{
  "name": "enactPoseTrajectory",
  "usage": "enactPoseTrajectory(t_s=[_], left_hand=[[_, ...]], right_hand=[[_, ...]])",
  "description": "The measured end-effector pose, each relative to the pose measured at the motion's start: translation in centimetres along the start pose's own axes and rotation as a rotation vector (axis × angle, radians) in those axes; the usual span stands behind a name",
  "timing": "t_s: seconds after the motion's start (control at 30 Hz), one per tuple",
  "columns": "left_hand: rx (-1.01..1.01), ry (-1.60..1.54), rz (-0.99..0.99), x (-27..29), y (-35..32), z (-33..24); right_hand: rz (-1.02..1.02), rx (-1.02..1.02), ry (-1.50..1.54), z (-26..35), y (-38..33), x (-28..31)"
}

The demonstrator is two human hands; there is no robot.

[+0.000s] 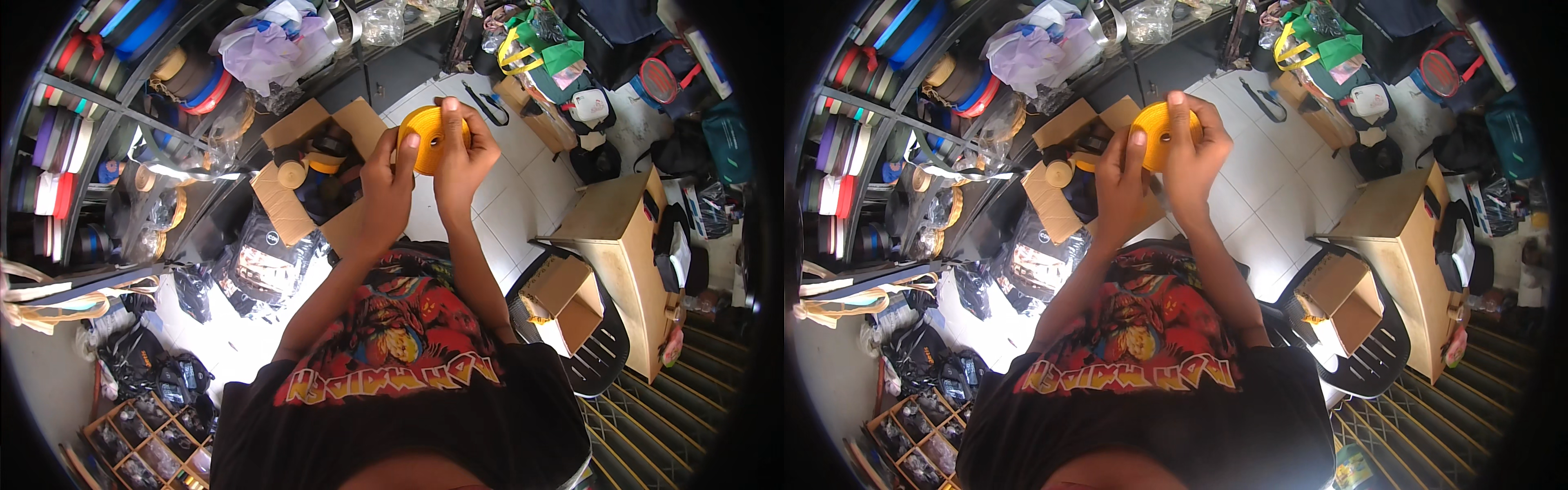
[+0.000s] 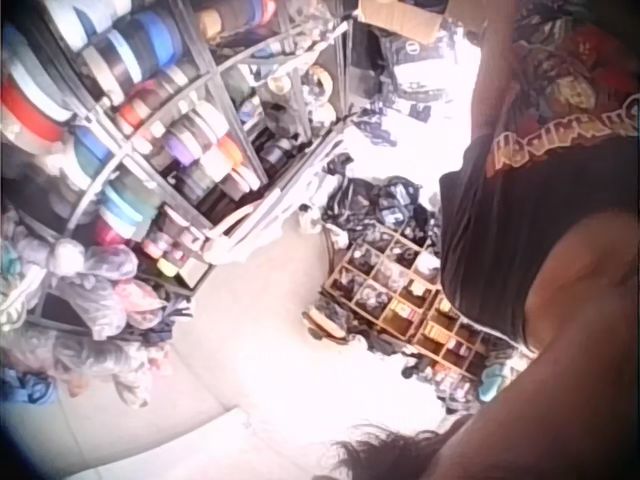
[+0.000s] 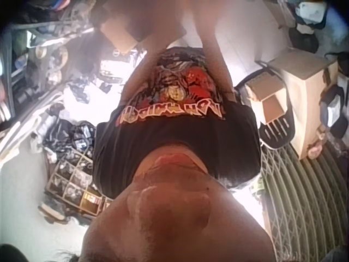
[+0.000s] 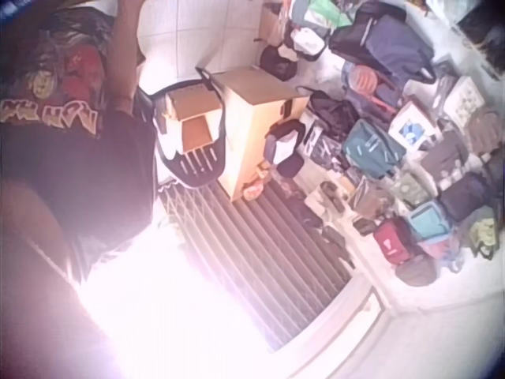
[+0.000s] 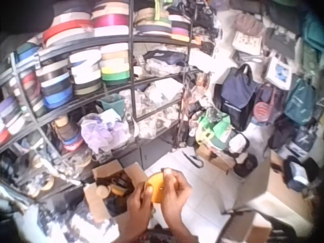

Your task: The person sorts and organizes several rolls of colored ribbon, placing them onto shelves one at a time.

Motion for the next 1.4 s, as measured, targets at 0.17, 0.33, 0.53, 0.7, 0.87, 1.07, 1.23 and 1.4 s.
enactPoseTrajectory(t_s=[0.17,0.33,0.53,0.7,0.87,1.07,1.23,1.4], left_hand=[[-0.342,0.138,-0.158,1.1,0.5,-1.4],[-0.271,0.256,-0.005,1.5,0.8,-0.7],[-0.275,0.259,0.052,1.1,0.9,-1.1],[-0.033,0.233,0.119,0.5,1.1,0.0],[-0.395,0.207,-0.092,0.2,0.5,-2.0],[-0.262,0.199,-0.047,1.3,0.6,-0.9],[-0.165,0.278,0.051,0.1,0.2,-0.8],[-0.339,0.351,0.090,-0.6,-0.4,-1.9]], right_hand=[[-0.021,-0.034,0.113,-1.0,-1.4,-0.9],[0.407,-0.132,0.002,-0.9,1.3,-0.9],[0.509,-0.116,-0.125,-0.5,1.0,-2.0],[0.316,-0.135,-0.065,-1.0,0.7,-1.9],[-0.063,0.002,0.100,-1.2,-1.1,-1.2],[0.375,-0.124,0.017,0.0,-0.1,-2.5],[0.477,-0.167,-0.061,-0.3,1.2,-1.9],[0.666,-0.136,-0.224,0.3,1.4,-2.3]])
Point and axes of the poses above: each hand's wrist, its own y-axis towards the middle knuckle, its own x-axis out of the back of the hand, z = x × y, the point moved 8 cm from there along y, towards the middle knuckle, and after that the axes turned 1 degree about -z, right-handed, at the moved point
